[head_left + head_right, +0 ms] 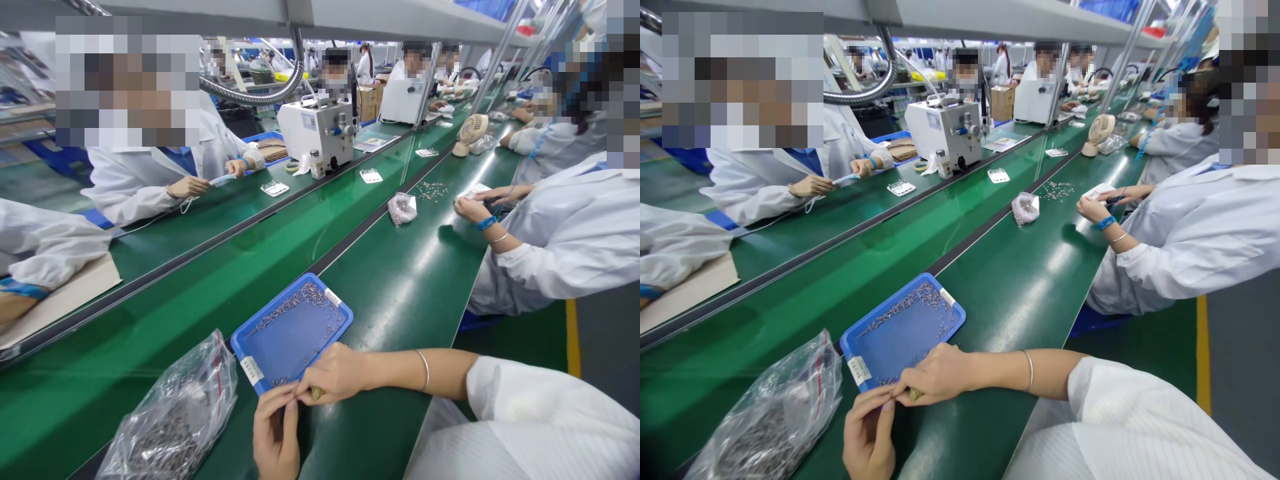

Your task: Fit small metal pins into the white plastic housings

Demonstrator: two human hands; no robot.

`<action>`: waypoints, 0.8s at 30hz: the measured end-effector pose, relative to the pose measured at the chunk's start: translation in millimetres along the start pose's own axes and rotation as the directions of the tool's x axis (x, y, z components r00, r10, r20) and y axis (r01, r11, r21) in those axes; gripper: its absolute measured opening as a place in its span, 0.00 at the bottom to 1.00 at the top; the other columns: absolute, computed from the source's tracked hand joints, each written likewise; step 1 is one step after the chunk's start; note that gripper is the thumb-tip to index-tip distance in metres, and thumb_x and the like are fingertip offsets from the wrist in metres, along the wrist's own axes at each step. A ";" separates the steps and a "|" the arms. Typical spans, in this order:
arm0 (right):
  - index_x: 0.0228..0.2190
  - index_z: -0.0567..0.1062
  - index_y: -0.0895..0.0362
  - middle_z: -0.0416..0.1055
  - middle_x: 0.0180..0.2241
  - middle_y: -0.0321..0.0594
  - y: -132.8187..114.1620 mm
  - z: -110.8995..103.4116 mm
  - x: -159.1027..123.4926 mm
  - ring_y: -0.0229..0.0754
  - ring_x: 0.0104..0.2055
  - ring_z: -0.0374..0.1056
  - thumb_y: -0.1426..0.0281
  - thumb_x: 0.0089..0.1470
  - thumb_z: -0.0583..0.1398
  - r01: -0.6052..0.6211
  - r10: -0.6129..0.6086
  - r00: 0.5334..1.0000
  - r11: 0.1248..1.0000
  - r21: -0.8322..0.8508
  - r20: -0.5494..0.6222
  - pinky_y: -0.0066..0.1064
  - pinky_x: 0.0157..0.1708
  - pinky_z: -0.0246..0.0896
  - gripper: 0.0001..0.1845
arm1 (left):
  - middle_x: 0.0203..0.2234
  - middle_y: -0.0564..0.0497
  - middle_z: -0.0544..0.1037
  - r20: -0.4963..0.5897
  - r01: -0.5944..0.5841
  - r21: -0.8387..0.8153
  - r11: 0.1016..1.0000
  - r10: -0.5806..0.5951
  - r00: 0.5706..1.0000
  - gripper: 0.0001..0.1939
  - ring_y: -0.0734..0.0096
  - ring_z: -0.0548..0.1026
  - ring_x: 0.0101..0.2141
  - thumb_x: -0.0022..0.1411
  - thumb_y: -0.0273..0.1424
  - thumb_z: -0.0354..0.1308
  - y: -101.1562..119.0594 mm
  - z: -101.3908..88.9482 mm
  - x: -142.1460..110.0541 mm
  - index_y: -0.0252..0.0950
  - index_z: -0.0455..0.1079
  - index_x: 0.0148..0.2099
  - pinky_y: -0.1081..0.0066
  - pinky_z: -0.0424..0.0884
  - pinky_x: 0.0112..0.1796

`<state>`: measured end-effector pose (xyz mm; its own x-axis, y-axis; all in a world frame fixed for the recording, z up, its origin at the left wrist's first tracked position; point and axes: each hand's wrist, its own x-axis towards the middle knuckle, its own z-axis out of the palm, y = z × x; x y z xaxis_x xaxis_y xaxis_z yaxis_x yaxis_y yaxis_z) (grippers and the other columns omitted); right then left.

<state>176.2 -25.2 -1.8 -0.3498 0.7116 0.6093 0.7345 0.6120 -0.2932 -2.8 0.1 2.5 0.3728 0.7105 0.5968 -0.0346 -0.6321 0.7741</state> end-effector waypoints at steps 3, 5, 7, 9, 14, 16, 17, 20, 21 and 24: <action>0.36 0.71 0.55 0.76 0.23 0.26 0.5 1.4 -0.4 0.29 0.22 0.72 0.63 0.62 0.56 0.010 -0.010 0.998 1.000 -0.011 -0.057 0.22 0.20 0.56 0.08 | 0.38 0.49 0.76 0.000 0.001 -0.003 1.000 -0.001 1.000 0.07 0.72 0.77 0.40 0.66 0.21 0.56 0.1 0.1 0.2 0.37 0.70 0.44 0.74 0.76 0.40; 0.36 0.71 0.55 0.76 0.23 0.26 0.8 2.5 -0.9 0.29 0.22 0.71 0.63 0.62 0.56 0.018 -0.020 0.994 1.000 -0.023 -0.105 0.22 0.20 0.56 0.08 | 0.38 0.49 0.76 -0.001 -0.003 -0.003 1.000 0.003 1.000 0.08 0.72 0.76 0.40 0.66 0.21 0.55 0.3 0.4 0.5 0.37 0.70 0.44 0.74 0.76 0.40; 0.36 0.72 0.55 0.76 0.23 0.26 1.2 3.3 -1.3 0.29 0.21 0.70 0.63 0.62 0.56 0.020 -0.023 0.994 0.999 -0.031 -0.110 0.22 0.20 0.55 0.09 | 0.38 0.49 0.75 -0.001 -0.007 -0.005 1.000 0.007 1.000 0.08 0.72 0.76 0.40 0.66 0.20 0.55 0.3 0.7 0.9 0.37 0.69 0.44 0.75 0.75 0.41; 0.37 0.72 0.54 0.75 0.22 0.26 1.7 3.8 -1.7 0.29 0.21 0.70 0.63 0.62 0.56 0.023 -0.025 0.996 0.999 -0.030 -0.082 0.23 0.20 0.55 0.09 | 0.38 0.50 0.75 0.000 -0.010 -0.007 1.000 0.010 1.000 0.08 0.73 0.76 0.40 0.65 0.20 0.55 -0.1 0.6 1.3 0.36 0.69 0.43 0.75 0.75 0.41; 0.39 0.73 0.54 0.76 0.24 0.26 2.7 4.9 -2.8 0.29 0.22 0.69 0.63 0.63 0.56 0.043 -0.045 0.994 0.999 -0.013 -0.103 0.22 0.21 0.55 0.09 | 0.37 0.50 0.76 -0.002 -0.004 -0.014 1.000 0.004 1.000 0.08 0.72 0.77 0.40 0.65 0.20 0.55 -0.6 0.1 1.5 0.37 0.69 0.43 0.74 0.76 0.40; 0.39 0.74 0.53 0.77 0.25 0.27 3.1 5.8 -3.5 0.29 0.24 0.71 0.63 0.62 0.57 0.046 -0.048 0.990 0.999 -0.017 -0.134 0.22 0.21 0.56 0.09 | 0.37 0.50 0.76 -0.001 0.003 -0.014 1.000 -0.003 1.000 0.08 0.72 0.77 0.39 0.65 0.20 0.55 0.0 0.1 1.2 0.37 0.69 0.43 0.74 0.76 0.40; 0.39 0.74 0.53 0.77 0.25 0.27 3.3 6.2 -3.7 0.29 0.24 0.71 0.63 0.62 0.57 0.045 -0.047 0.989 0.999 -0.019 -0.137 0.22 0.21 0.56 0.09 | 0.37 0.50 0.76 -0.002 0.002 -0.014 1.000 -0.002 1.000 0.08 0.72 0.77 0.39 0.66 0.20 0.55 0.4 0.2 1.1 0.37 0.69 0.43 0.75 0.76 0.40; 0.39 0.75 0.53 0.77 0.26 0.26 3.4 6.6 -3.6 0.28 0.25 0.72 0.63 0.62 0.57 0.044 -0.046 0.991 0.999 -0.022 -0.127 0.22 0.21 0.57 0.09 | 0.37 0.50 0.76 -0.006 -0.007 -0.014 1.000 0.006 1.000 0.08 0.73 0.77 0.39 0.66 0.19 0.55 0.6 0.6 0.8 0.36 0.69 0.43 0.75 0.76 0.40; 0.39 0.75 0.53 0.77 0.26 0.26 3.2 6.3 -3.1 0.28 0.24 0.72 0.63 0.62 0.57 0.047 -0.050 0.988 0.999 -0.024 -0.144 0.22 0.21 0.57 0.09 | 0.37 0.50 0.75 -0.005 -0.007 -0.014 1.000 0.007 1.000 0.08 0.73 0.77 0.40 0.65 0.19 0.55 0.2 0.6 0.7 0.36 0.69 0.43 0.76 0.76 0.40; 0.38 0.74 0.54 0.77 0.25 0.25 2.0 4.4 -0.8 0.27 0.24 0.72 0.63 0.63 0.57 0.070 -0.075 0.970 0.997 -0.027 -0.233 0.21 0.20 0.56 0.09 | 0.38 0.50 0.75 -0.001 -0.012 -0.019 1.000 0.012 1.000 0.08 0.74 0.76 0.40 0.65 0.19 0.55 -1.5 0.4 0.7 0.35 0.69 0.43 0.76 0.76 0.41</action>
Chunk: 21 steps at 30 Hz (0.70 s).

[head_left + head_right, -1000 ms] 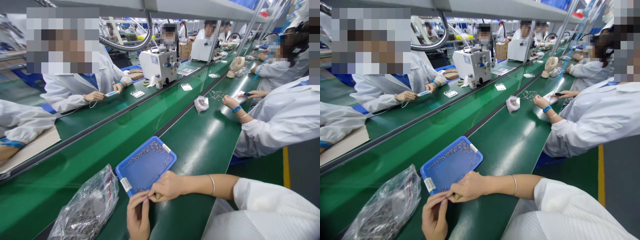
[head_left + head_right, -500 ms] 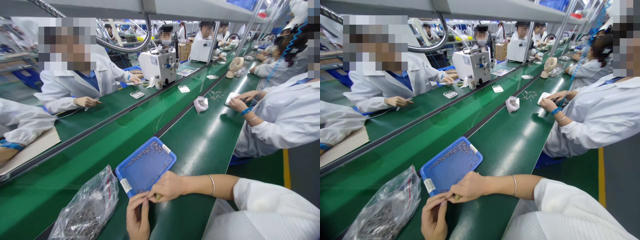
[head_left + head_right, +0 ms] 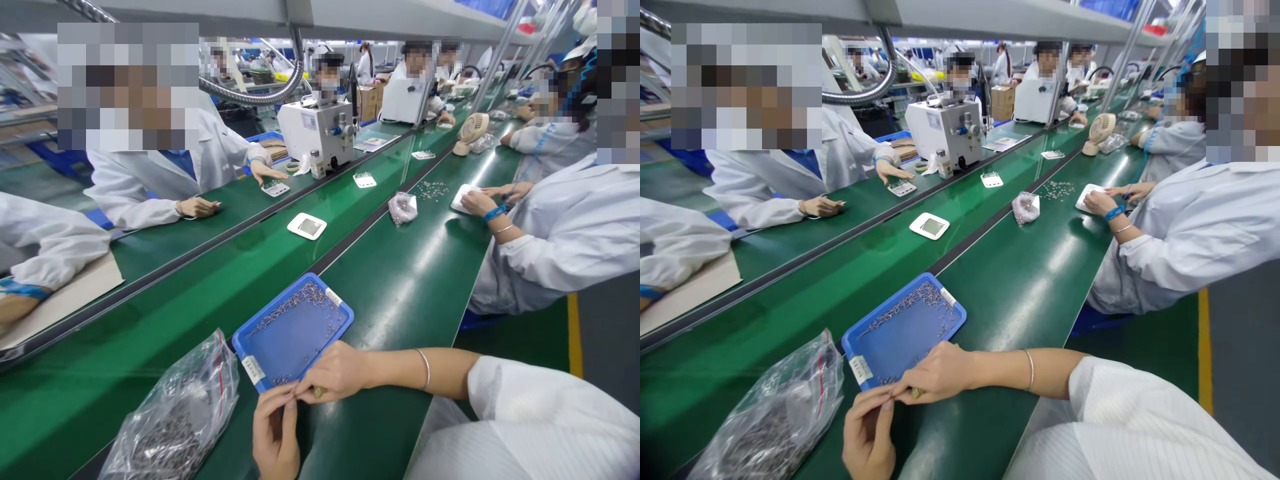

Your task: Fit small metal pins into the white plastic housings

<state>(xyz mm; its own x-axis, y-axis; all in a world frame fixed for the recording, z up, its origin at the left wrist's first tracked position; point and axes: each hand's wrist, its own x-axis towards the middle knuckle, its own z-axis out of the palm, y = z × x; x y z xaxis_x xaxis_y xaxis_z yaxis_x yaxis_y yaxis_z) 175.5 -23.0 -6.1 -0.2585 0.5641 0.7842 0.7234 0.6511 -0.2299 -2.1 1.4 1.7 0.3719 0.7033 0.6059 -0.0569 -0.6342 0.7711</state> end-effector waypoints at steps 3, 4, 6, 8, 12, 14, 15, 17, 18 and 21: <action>0.37 0.74 0.54 0.76 0.24 0.25 -0.7 -1.4 2.0 0.28 0.22 0.71 0.64 0.63 0.57 0.008 -0.008 0.999 1.000 0.001 -0.046 0.21 0.20 0.56 0.08 | 0.38 0.50 0.75 0.001 -0.009 -0.009 1.000 0.009 1.000 0.08 0.74 0.76 0.40 0.65 0.18 0.55 -0.3 -0.4 0.4 0.35 0.69 0.43 0.77 0.75 0.42; 0.37 0.74 0.54 0.75 0.23 0.25 -0.7 -1.7 2.2 0.28 0.22 0.70 0.64 0.63 0.57 0.006 -0.006 0.999 1.000 -0.001 -0.041 0.21 0.20 0.56 0.08 | 0.38 0.50 0.75 0.001 -0.011 -0.009 1.000 0.011 1.000 0.08 0.74 0.76 0.40 0.65 0.18 0.54 0.0 -0.6 0.5 0.35 0.69 0.43 0.77 0.75 0.42; 0.37 0.74 0.54 0.74 0.21 0.25 -0.5 -2.0 1.7 0.28 0.21 0.70 0.64 0.63 0.56 -0.001 0.001 1.000 1.000 0.000 -0.012 0.21 0.19 0.56 0.09 | 0.38 0.50 0.76 0.005 -0.013 -0.007 1.000 0.013 1.000 0.09 0.75 0.76 0.40 0.65 0.18 0.54 0.9 -0.9 0.4 0.35 0.69 0.43 0.77 0.75 0.42; 0.37 0.73 0.55 0.74 0.21 0.25 0.0 -2.2 0.7 0.28 0.22 0.70 0.63 0.63 0.56 -0.012 0.011 0.999 1.000 0.014 0.045 0.21 0.19 0.55 0.09 | 0.38 0.50 0.75 0.011 -0.013 -0.007 1.000 0.013 1.000 0.09 0.75 0.76 0.40 0.65 0.18 0.54 1.2 -1.2 -0.1 0.35 0.69 0.43 0.77 0.75 0.42; 0.37 0.72 0.55 0.76 0.23 0.27 0.4 -2.8 -0.4 0.28 0.22 0.71 0.62 0.63 0.56 -0.043 0.036 0.985 0.999 0.034 0.167 0.22 0.19 0.54 0.10 | 0.38 0.50 0.75 0.022 -0.003 -0.015 1.000 0.003 1.000 0.09 0.75 0.76 0.41 0.66 0.18 0.53 -0.8 -1.7 -1.3 0.35 0.69 0.43 0.77 0.75 0.43; 0.38 0.72 0.55 0.76 0.24 0.27 0.3 -3.1 -0.6 0.28 0.22 0.71 0.62 0.64 0.55 -0.052 0.045 0.981 0.998 0.031 0.191 0.22 0.20 0.54 0.10 | 0.38 0.50 0.76 0.022 -0.003 -0.018 1.000 0.004 1.000 0.09 0.75 0.76 0.41 0.66 0.18 0.53 -2.1 -1.8 -1.2 0.35 0.69 0.43 0.77 0.74 0.43; 0.38 0.72 0.55 0.76 0.24 0.27 0.2 -3.3 -0.8 0.28 0.23 0.71 0.62 0.64 0.55 -0.053 0.046 0.980 0.998 0.031 0.194 0.22 0.20 0.54 0.10 | 0.38 0.50 0.76 0.022 -0.008 -0.019 1.000 0.009 1.000 0.09 0.75 0.76 0.41 0.66 0.18 0.53 -2.6 -1.7 -0.9 0.35 0.69 0.44 0.77 0.74 0.43; 0.39 0.72 0.55 0.77 0.25 0.28 0.0 -3.5 -1.0 0.29 0.23 0.71 0.62 0.65 0.55 -0.049 0.041 0.980 0.998 0.034 0.195 0.22 0.20 0.54 0.10 | 0.38 0.50 0.76 0.021 -0.020 -0.023 1.000 0.020 1.000 0.10 0.75 0.76 0.41 0.65 0.17 0.53 -3.1 -1.5 -0.4 0.35 0.69 0.44 0.77 0.74 0.44; 0.39 0.72 0.55 0.77 0.26 0.28 -0.1 -3.5 -1.2 0.29 0.23 0.71 0.62 0.65 0.54 -0.044 0.037 0.980 0.998 0.034 0.194 0.23 0.20 0.54 0.10 | 0.39 0.50 0.76 0.020 -0.021 -0.023 1.000 0.022 1.000 0.10 0.75 0.76 0.41 0.65 0.17 0.53 -3.0 -1.4 -0.1 0.35 0.69 0.44 0.77 0.74 0.44; 0.38 0.72 0.55 0.76 0.24 0.28 -0.3 -3.8 -1.4 0.29 0.23 0.70 0.63 0.65 0.54 -0.029 0.025 0.988 0.999 0.022 0.150 0.23 0.20 0.53 0.10 | 0.38 0.50 0.76 0.017 -0.017 -0.019 1.000 0.018 1.000 0.10 0.75 0.76 0.41 0.65 0.17 0.53 -2.0 -1.2 -0.2 0.35 0.69 0.43 0.77 0.74 0.43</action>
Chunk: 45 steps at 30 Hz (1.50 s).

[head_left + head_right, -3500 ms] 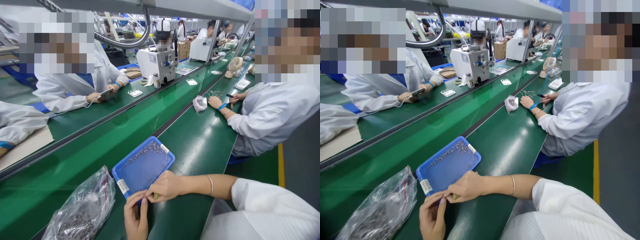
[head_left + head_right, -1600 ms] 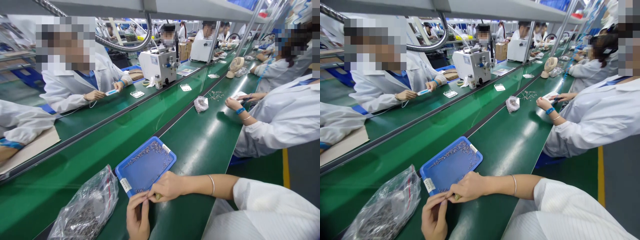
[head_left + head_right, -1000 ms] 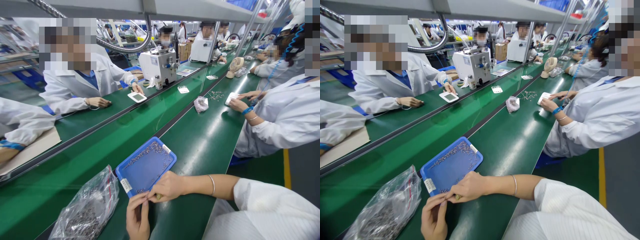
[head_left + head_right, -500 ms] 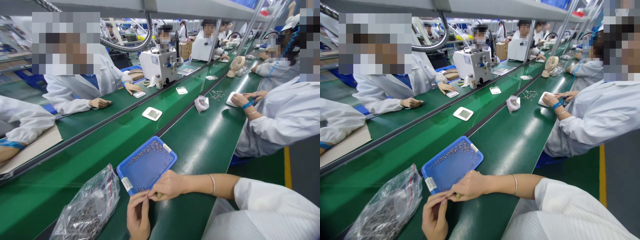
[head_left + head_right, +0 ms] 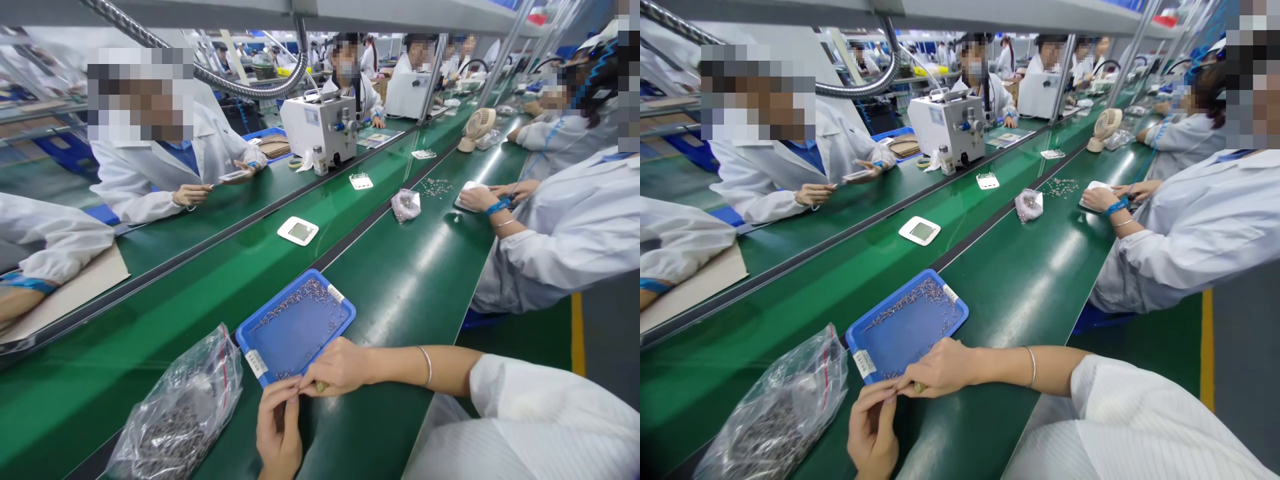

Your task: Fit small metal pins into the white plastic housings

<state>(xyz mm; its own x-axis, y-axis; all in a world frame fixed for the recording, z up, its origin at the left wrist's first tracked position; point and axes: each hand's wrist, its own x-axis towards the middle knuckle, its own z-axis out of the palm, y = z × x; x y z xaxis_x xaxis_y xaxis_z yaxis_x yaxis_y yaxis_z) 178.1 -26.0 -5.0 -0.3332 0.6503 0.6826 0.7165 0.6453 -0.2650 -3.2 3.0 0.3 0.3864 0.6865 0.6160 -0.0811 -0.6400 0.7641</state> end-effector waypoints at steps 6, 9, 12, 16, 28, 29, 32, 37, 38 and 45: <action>0.39 0.72 0.55 0.76 0.24 0.28 -0.2 -4.8 1.9 0.29 0.23 0.70 0.63 0.66 0.53 0.014 -0.014 1.000 1.000 -0.002 0.014 0.24 0.20 0.53 0.11 | 0.38 0.50 0.76 -0.003 0.003 -0.003 1.000 -0.003 1.000 0.10 0.74 0.76 0.41 0.65 0.17 0.53 0.0 -0.8 -1.9 0.35 0.69 0.43 0.76 0.75 0.43; 0.40 0.72 0.56 0.77 0.26 0.30 -0.2 -7.2 2.8 0.29 0.24 0.71 0.62 0.67 0.52 -0.003 0.002 0.997 1.000 0.023 0.079 0.23 0.21 0.55 0.13 | 0.38 0.49 0.76 -0.004 0.001 -0.003 1.000 -0.001 1.000 0.10 0.74 0.76 0.41 0.65 0.17 0.53 -1.0 -0.8 -2.2 0.35 0.69 0.44 0.76 0.75 0.43; 0.39 0.72 0.56 0.77 0.26 0.29 -0.1 -7.2 2.7 0.29 0.23 0.71 0.61 0.67 0.52 0.005 -0.006 0.999 1.000 0.025 0.040 0.23 0.20 0.55 0.13 | 0.38 0.49 0.76 -0.003 -0.004 -0.001 1.000 0.004 1.000 0.10 0.74 0.76 0.41 0.65 0.17 0.53 -1.0 -0.9 -2.2 0.35 0.69 0.44 0.76 0.75 0.43; 0.38 0.73 0.56 0.76 0.24 0.29 0.1 -4.3 1.8 0.29 0.23 0.70 0.62 0.66 0.53 0.016 -0.016 1.000 1.000 -0.003 0.022 0.24 0.19 0.53 0.12 | 0.38 0.50 0.76 -0.006 -0.007 0.013 1.000 0.007 1.000 0.10 0.74 0.76 0.41 0.65 0.17 0.53 0.0 -2.0 -2.3 0.35 0.70 0.44 0.75 0.75 0.43; 0.37 0.73 0.54 0.78 0.27 0.30 1.8 1.4 -1.3 0.30 0.26 0.73 0.61 0.67 0.53 -0.011 0.010 0.998 1.000 0.010 0.061 0.23 0.22 0.58 0.12 | 0.38 0.50 0.77 -0.004 -0.007 0.053 0.999 0.007 1.000 0.09 0.70 0.78 0.40 0.66 0.20 0.55 -6.5 -4.7 -5.4 0.39 0.72 0.42 0.69 0.76 0.40; 0.37 0.73 0.55 0.77 0.26 0.29 2.0 1.9 -1.5 0.30 0.25 0.73 0.61 0.67 0.53 -0.010 0.009 0.999 1.000 0.011 0.039 0.23 0.22 0.58 0.13 | 0.38 0.50 0.77 -0.003 0.001 0.053 0.999 -0.001 1.000 0.09 0.69 0.78 0.40 0.66 0.20 0.55 -7.2 -5.2 -6.2 0.39 0.73 0.42 0.69 0.76 0.40; 0.36 0.73 0.55 0.77 0.26 0.29 2.9 3.0 -2.6 0.30 0.25 0.73 0.59 0.67 0.53 -0.015 0.014 0.999 1.000 0.020 0.040 0.23 0.22 0.57 0.15 | 0.38 0.50 0.78 0.002 -0.001 0.046 0.999 0.000 1.000 0.09 0.68 0.78 0.40 0.66 0.20 0.55 -7.7 -5.5 -6.8 0.38 0.72 0.42 0.67 0.76 0.40; 0.39 0.74 0.54 0.78 0.30 0.32 3.9 2.4 -4.6 0.30 0.29 0.74 0.60 0.67 0.53 -0.015 0.011 0.993 0.999 0.034 0.114 0.22 0.24 0.59 0.14 | 0.37 0.50 0.78 -0.002 -0.018 0.054 0.998 0.018 1.000 0.09 0.69 0.78 0.39 0.66 0.20 0.55 -3.4 -3.5 -3.0 0.38 0.72 0.41 0.68 0.76 0.39; 0.39 0.74 0.55 0.78 0.30 0.32 3.8 2.1 -4.6 0.30 0.29 0.73 0.60 0.67 0.53 -0.015 0.012 0.994 0.999 0.030 0.111 0.22 0.24 0.59 0.14 | 0.37 0.50 0.78 -0.004 -0.017 0.057 0.998 0.017 1.000 0.09 0.69 0.78 0.38 0.66 0.20 0.55 -2.5 -3.1 -2.2 0.38 0.72 0.41 0.68 0.76 0.39; 0.38 0.74 0.54 0.78 0.30 0.31 3.0 0.5 -3.3 0.30 0.29 0.73 0.61 0.67 0.53 0.001 -0.003 0.998 1.000 0.031 0.070 0.21 0.25 0.58 0.13 | 0.35 0.51 0.78 -0.010 -0.006 0.060 0.998 0.006 1.000 0.08 0.70 0.78 0.38 0.67 0.21 0.54 -0.7 -2.0 -0.3 0.38 0.72 0.40 0.69 0.76 0.40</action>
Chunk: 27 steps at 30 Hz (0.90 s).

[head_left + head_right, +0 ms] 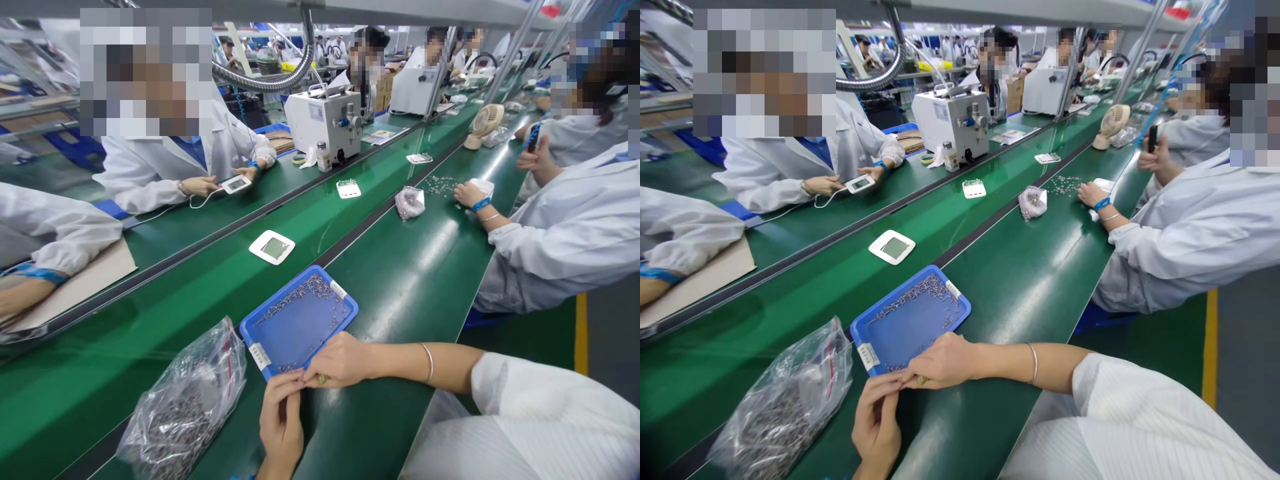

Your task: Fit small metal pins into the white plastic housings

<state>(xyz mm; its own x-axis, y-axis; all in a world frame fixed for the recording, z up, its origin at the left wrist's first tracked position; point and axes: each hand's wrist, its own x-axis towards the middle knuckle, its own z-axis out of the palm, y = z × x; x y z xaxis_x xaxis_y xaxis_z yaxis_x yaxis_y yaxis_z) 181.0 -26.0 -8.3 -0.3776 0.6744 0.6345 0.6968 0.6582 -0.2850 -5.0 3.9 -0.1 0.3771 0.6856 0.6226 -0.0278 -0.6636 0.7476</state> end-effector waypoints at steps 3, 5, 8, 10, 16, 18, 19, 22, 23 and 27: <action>0.38 0.74 0.55 0.79 0.30 0.32 0.1 -0.7 0.5 0.30 0.29 0.74 0.59 0.67 0.53 -0.013 0.013 0.999 1.000 -0.002 0.038 0.22 0.24 0.58 0.15 | 0.35 0.51 0.78 0.000 0.006 0.001 1.000 -0.006 1.000 0.07 0.70 0.78 0.38 0.67 0.22 0.54 -0.2 0.2 0.0 0.38 0.72 0.40 0.69 0.76 0.40; 0.37 0.74 0.55 0.79 0.29 0.32 -0.1 -1.9 1.3 0.30 0.28 0.74 0.59 0.67 0.53 -0.011 0.011 1.000 1.000 -0.005 0.025 0.22 0.24 0.58 0.15 | 0.35 0.51 0.78 0.003 0.008 -0.002 1.000 -0.008 1.000 0.08 0.70 0.78 0.38 0.67 0.22 0.54 -0.5 0.0 -0.5 0.38 0.72 0.40 0.68 0.77 0.40; 0.36 0.73 0.55 0.79 0.29 0.31 -0.8 -4.7 3.1 0.29 0.26 0.73 0.60 0.67 0.53 0.016 -0.016 1.000 1.000 0.001 0.004 0.22 0.23 0.57 0.15 | 0.35 0.50 0.78 0.011 0.019 -0.017 1.000 -0.019 1.000 0.08 0.70 0.78 0.38 0.67 0.21 0.54 -1.0 -0.4 -1.3 0.38 0.72 0.41 0.68 0.76 0.40; 0.35 0.73 0.55 0.78 0.28 0.30 -1.4 -6.1 4.1 0.29 0.26 0.73 0.60 0.67 0.54 0.017 -0.017 1.000 1.000 0.001 0.026 0.22 0.24 0.58 0.15 | 0.35 0.50 0.78 0.010 0.026 -0.023 0.999 -0.025 1.000 0.08 0.69 0.78 0.38 0.67 0.21 0.54 -1.2 -0.6 -1.5 0.38 0.72 0.42 0.68 0.76 0.40; 0.34 0.73 0.55 0.78 0.28 0.31 -1.6 -5.7 4.4 0.29 0.26 0.73 0.59 0.68 0.53 0.012 -0.012 0.999 1.000 -0.001 0.052 0.21 0.24 0.57 0.16 | 0.36 0.50 0.78 0.017 0.014 -0.035 0.999 -0.013 1.000 0.09 0.70 0.78 0.39 0.67 0.20 0.54 -0.3 0.1 -0.4 0.37 0.72 0.43 0.69 0.76 0.41; 0.35 0.73 0.55 0.78 0.28 0.31 -1.6 -5.3 4.5 0.29 0.26 0.73 0.59 0.68 0.53 0.021 -0.021 1.000 1.000 -0.005 0.013 0.21 0.24 0.57 0.16 | 0.35 0.50 0.78 0.013 0.013 -0.034 0.999 -0.013 1.000 0.09 0.70 0.78 0.39 0.67 0.20 0.54 0.9 0.6 0.2 0.37 0.72 0.43 0.69 0.76 0.41; 0.34 0.73 0.55 0.78 0.27 0.30 -1.6 -5.3 4.7 0.29 0.26 0.73 0.59 0.68 0.53 0.026 -0.026 1.000 1.000 -0.008 -0.017 0.22 0.23 0.57 0.16 | 0.35 0.50 0.78 0.010 0.013 -0.034 0.999 -0.012 1.000 0.09 0.70 0.78 0.38 0.67 0.20 0.54 1.7 1.0 0.6 0.37 0.72 0.42 0.69 0.76 0.41; 0.33 0.74 0.55 0.77 0.26 0.29 -1.7 -5.8 5.6 0.29 0.25 0.72 0.59 0.67 0.53 0.031 -0.032 0.997 0.999 -0.010 -0.066 0.22 0.22 0.56 0.16 | 0.34 0.50 0.78 -0.004 0.012 -0.029 1.000 -0.012 1.000 0.07 0.70 0.78 0.37 0.67 0.21 0.54 4.4 2.3 2.1 0.37 0.72 0.42 0.69 0.77 0.40; 0.33 0.74 0.55 0.77 0.25 0.29 -1.8 -6.0 5.9 0.29 0.24 0.72 0.59 0.67 0.54 0.027 -0.028 0.998 1.000 -0.008 -0.061 0.23 0.22 0.57 0.16 | 0.34 0.50 0.78 -0.010 0.014 -0.025 1.000 -0.014 1.000 0.07 0.70 0.78 0.37 0.67 0.22 0.54 5.2 2.7 2.7 0.37 0.72 0.41 0.69 0.77 0.39; 0.33 0.74 0.55 0.77 0.25 0.30 -2.2 -6.9 6.7 0.29 0.25 0.72 0.60 0.66 0.54 0.007 -0.007 1.000 1.000 0.006 -0.003 0.23 0.23 0.57 0.15 | 0.33 0.51 0.78 -0.022 0.030 -0.033 0.999 -0.031 0.999 0.06 0.70 0.78 0.36 0.67 0.23 0.55 6.4 4.0 3.8 0.37 0.71 0.41 0.70 0.77 0.39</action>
<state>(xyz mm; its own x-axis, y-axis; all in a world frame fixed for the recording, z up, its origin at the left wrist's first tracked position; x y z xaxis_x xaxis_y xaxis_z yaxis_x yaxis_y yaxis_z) 181.1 -25.2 1.5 -0.3803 0.6690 0.6386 0.6904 0.6648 -0.2853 -0.1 1.0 6.2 0.3570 0.7122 0.6044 -0.0468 -0.6326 0.7731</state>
